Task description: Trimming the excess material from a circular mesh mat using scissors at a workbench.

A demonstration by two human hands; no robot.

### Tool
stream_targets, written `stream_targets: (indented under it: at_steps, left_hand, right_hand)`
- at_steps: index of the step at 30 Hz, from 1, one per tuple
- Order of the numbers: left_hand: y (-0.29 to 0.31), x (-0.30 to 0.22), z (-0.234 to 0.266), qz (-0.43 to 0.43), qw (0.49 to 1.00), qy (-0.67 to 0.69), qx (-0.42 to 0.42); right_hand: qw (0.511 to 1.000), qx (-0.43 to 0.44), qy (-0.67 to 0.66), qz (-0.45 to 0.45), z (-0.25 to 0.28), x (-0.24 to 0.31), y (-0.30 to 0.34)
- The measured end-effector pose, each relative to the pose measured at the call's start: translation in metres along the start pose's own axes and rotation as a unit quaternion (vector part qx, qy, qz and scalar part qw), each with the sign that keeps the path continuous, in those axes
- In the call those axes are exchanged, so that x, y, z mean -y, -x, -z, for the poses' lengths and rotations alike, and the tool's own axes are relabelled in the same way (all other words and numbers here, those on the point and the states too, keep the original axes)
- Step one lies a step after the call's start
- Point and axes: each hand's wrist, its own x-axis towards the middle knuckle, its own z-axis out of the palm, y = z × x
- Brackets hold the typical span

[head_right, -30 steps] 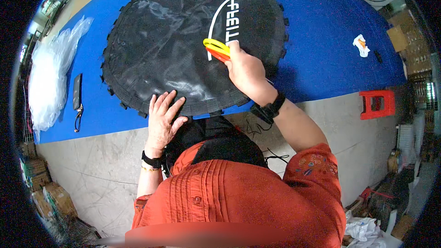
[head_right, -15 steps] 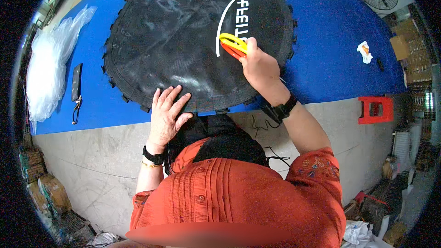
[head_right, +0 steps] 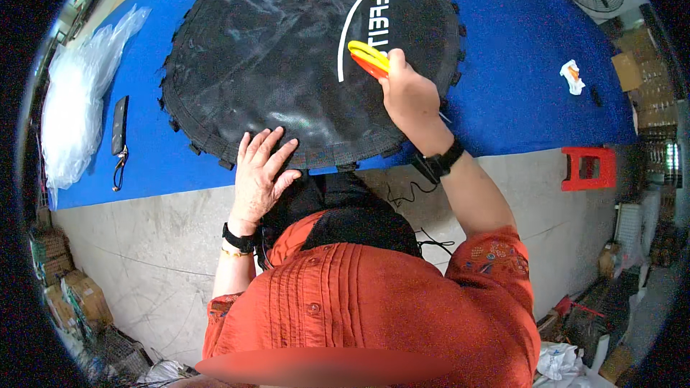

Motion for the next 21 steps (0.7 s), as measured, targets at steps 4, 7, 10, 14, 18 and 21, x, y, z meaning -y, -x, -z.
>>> stream_targets:
  at_steps: [4,7,10,14,18,21]
  left_hand:
    - [-0.001,0.000,-0.002,0.001,1.000,-0.001,-0.002]
    - [-0.001,0.001,-0.003,-0.002,1.000,0.000,0.001]
    - [-0.002,0.000,-0.001,-0.001,1.000,-0.006,0.002]
    - [-0.002,0.000,-0.001,0.002,1.000,-0.008,0.002]
    - [-0.001,0.000,-0.001,0.008,1.000,-0.004,0.005]
    - [-0.002,0.000,0.000,0.006,1.000,-0.002,0.006]
  right_hand:
    - [1.000,0.004,-0.001,0.000,0.001,-0.005,0.001]
    - [0.999,0.038,0.007,-0.026,0.008,-0.002,0.014]
    - [0.999,0.029,0.005,-0.041,0.009,-0.001,0.015]
    - [0.999,0.028,-0.019,-0.014,0.010,-0.012,0.014]
    - [0.993,0.080,-0.077,0.049,0.026,-0.032,0.024]
    - [0.984,0.123,-0.115,0.062,0.038,-0.032,0.034]
